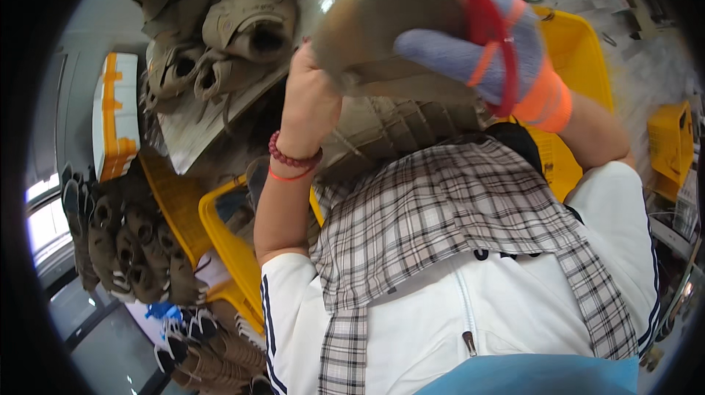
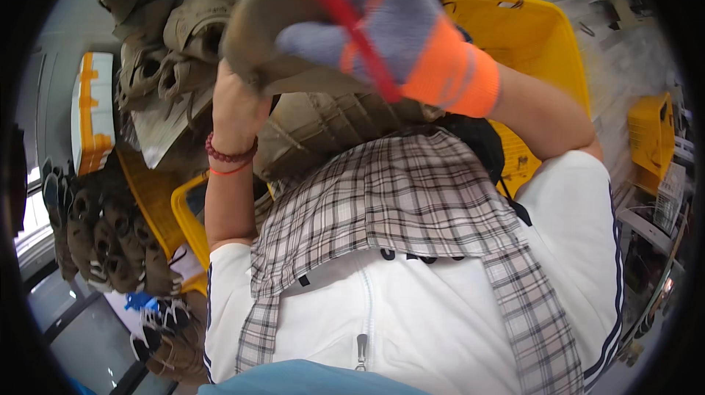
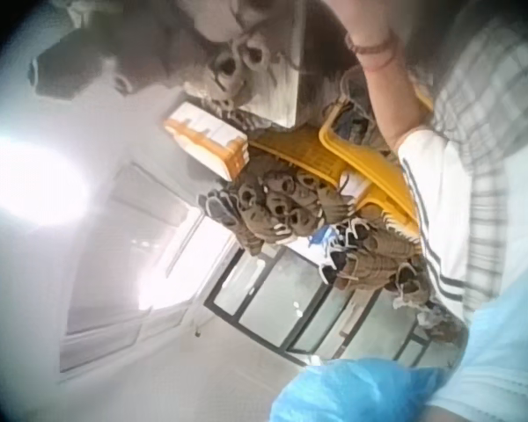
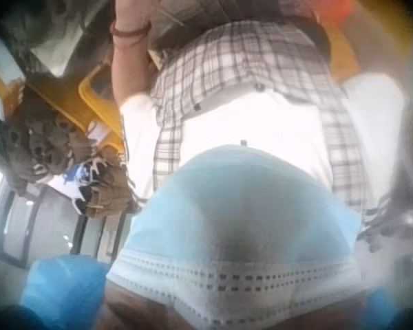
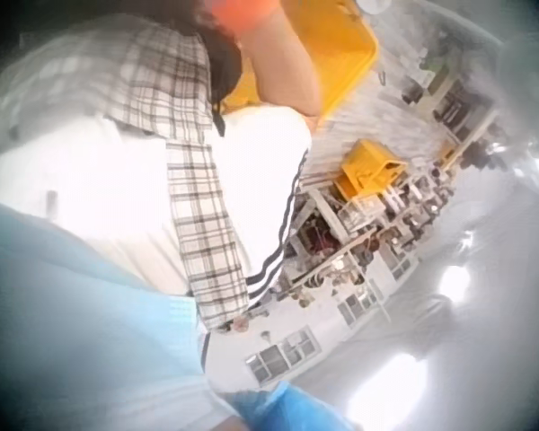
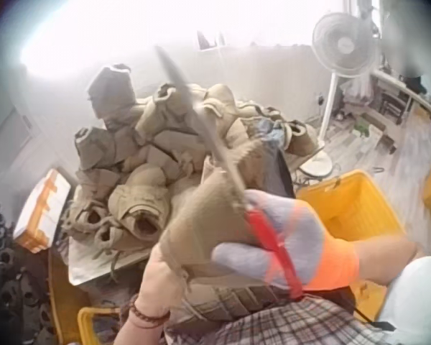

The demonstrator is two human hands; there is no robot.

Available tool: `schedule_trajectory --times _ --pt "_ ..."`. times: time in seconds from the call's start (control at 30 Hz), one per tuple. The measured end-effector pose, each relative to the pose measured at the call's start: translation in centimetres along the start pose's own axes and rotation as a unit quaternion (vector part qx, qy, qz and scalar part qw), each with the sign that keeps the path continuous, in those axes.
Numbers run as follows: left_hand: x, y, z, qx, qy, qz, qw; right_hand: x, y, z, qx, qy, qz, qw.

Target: The person trims the inner lining of several boots using scissors and a handheld electric trimmer. They repeatedly pick up boots from a yellow bin, cut away excess material, and place the boots back into the bin.

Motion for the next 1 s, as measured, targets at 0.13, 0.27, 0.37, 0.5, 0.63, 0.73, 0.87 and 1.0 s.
schedule_trajectory --times 0.13,0.27,0.37,0.5,0.63,0.73,0.87,1.0 --pt "0.1 0.6 -0.3 0.009 0.159 -0.061 0.985 8.3 -2.4 -2.8 -0.08 -0.07 -0.092 0.99" --pt "5.8 -5.1 1.5 0.063 0.366 -0.087 0.925 11.5 -5.4 -9.0 -0.094 -0.253 -0.089 0.959" --pt "6.9 -8.6 4.7 0.129 0.288 -0.103 0.943 7.0 -5.4 -10.8 -0.112 -0.156 -0.008 0.981" --pt "6.2 -9.3 4.9 0.144 0.209 -0.107 0.961 1.8 -4.0 -12.7 -0.195 0.057 0.156 0.967" --pt "6.4 -8.6 4.6 0.102 0.233 -0.106 0.961 -0.5 -5.3 -18.7 -0.284 0.344 0.132 0.885" --pt "6.2 -8.7 3.7 0.114 0.191 -0.135 0.965 -1.7 -5.6 -20.1 -0.22 0.212 0.132 0.943" --pt "10.2 -9.0 4.2 0.091 0.192 -0.214 0.954 -0.5 -8.2 -26.0 -0.195 0.206 -0.057 0.957" --pt "17.0 -6.8 -4.2 -0.232 0.639 -0.334 0.653 2.6 -10.0 -27.3 -0.095 -0.052 0.021 0.994"
Point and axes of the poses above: each hand's wrist, its own y-axis towards the middle knuckle, its own x-axis out of the back of the hand, z = x × y, the point moved 5 cm from there along y, towards the middle knuckle, and after that the axes turned 8 degrees about -x, right-handed, at the moved point
